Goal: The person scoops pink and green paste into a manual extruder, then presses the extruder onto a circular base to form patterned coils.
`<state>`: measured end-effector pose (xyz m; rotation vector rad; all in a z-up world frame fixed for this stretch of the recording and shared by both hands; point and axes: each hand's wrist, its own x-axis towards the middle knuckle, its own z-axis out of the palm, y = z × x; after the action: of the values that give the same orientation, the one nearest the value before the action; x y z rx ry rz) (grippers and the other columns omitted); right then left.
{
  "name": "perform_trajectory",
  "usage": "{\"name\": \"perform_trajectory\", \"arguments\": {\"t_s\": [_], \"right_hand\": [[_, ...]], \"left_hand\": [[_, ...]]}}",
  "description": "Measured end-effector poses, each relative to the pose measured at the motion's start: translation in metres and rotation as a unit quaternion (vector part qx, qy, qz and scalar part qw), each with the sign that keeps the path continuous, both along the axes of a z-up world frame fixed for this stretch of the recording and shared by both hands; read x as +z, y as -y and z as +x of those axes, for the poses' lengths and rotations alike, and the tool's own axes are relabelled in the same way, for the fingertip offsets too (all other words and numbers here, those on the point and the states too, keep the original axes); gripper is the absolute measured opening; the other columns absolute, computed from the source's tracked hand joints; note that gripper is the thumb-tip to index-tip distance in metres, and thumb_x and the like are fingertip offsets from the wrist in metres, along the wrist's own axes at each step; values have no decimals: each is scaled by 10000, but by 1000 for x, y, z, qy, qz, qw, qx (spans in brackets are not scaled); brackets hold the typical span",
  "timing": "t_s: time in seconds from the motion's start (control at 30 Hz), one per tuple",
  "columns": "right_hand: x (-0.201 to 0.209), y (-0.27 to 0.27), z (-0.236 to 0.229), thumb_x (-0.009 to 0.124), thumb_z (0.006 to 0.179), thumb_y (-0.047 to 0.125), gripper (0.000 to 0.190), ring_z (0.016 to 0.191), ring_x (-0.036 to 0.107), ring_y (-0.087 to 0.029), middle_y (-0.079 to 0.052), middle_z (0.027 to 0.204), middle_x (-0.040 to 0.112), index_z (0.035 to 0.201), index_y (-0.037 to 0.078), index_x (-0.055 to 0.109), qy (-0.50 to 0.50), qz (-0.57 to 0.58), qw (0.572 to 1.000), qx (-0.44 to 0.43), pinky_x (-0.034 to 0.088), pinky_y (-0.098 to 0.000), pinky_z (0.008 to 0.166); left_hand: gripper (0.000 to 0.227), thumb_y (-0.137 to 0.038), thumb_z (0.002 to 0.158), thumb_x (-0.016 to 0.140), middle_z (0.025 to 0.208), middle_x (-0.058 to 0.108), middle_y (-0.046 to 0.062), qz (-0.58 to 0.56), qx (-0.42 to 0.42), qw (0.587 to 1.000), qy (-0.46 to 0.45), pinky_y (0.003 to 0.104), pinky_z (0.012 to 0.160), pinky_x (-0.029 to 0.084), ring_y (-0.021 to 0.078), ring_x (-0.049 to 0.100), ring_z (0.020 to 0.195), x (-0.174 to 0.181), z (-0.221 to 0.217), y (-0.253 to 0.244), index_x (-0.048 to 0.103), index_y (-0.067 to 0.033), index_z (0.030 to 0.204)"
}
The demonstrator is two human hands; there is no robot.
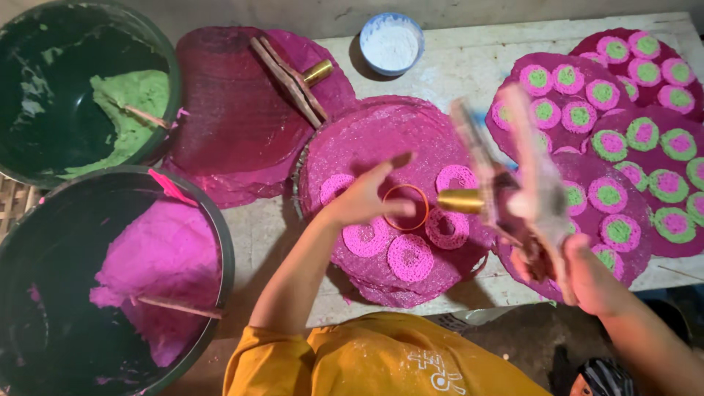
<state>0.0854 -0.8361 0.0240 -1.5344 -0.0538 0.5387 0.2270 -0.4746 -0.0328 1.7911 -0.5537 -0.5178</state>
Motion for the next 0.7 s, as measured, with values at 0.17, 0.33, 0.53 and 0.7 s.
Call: {"name": "perform_trajectory", "arguments": {"t_s": [0.17, 0.33, 0.53, 0.7], "right_hand": [[5, -35, 47, 297, 867, 775, 819, 751, 671, -190, -92, 814, 694, 1062, 60, 644, -235, -137, 953, 135, 572, -348, 709], [44, -70, 91, 234, 927, 723, 846, 591, 590, -186, -75, 650, 630, 770, 12, 664, -165, -332, 912, 175, 474, -365, 582], [37, -104, 98, 252, 927, 721, 811, 546, 615, -187, -62, 580, 606, 712, 45, 646, -36, -394, 899, 191, 524, -372, 583], [36, -100, 96, 263, 939, 723, 841, 557, 623, -201, -82, 598, 614, 708, 4, 633, -91, -410, 886, 198, 545, -379, 582]], "left_hand": [[826, -704, 907, 481, 1319, 641, 167, -673, 24, 665, -321, 484, 1183, 349, 328, 581, 1260, 7, -5, 36, 549, -52, 1409], [466, -571, 1063, 450, 853, 517, 11, -776, 69, 562, -278, 407, 996, 438, 192, 539, 873, 5, 5, 35, 523, -133, 921], [458, -603, 996, 461, 726, 435, -40, -760, 119, 595, -232, 384, 844, 420, 157, 466, 734, -10, 16, 7, 457, -178, 824], [397, -549, 962, 458, 698, 405, -46, -755, 187, 566, -275, 377, 806, 409, 149, 435, 685, -26, 9, 18, 420, -186, 806]]}}
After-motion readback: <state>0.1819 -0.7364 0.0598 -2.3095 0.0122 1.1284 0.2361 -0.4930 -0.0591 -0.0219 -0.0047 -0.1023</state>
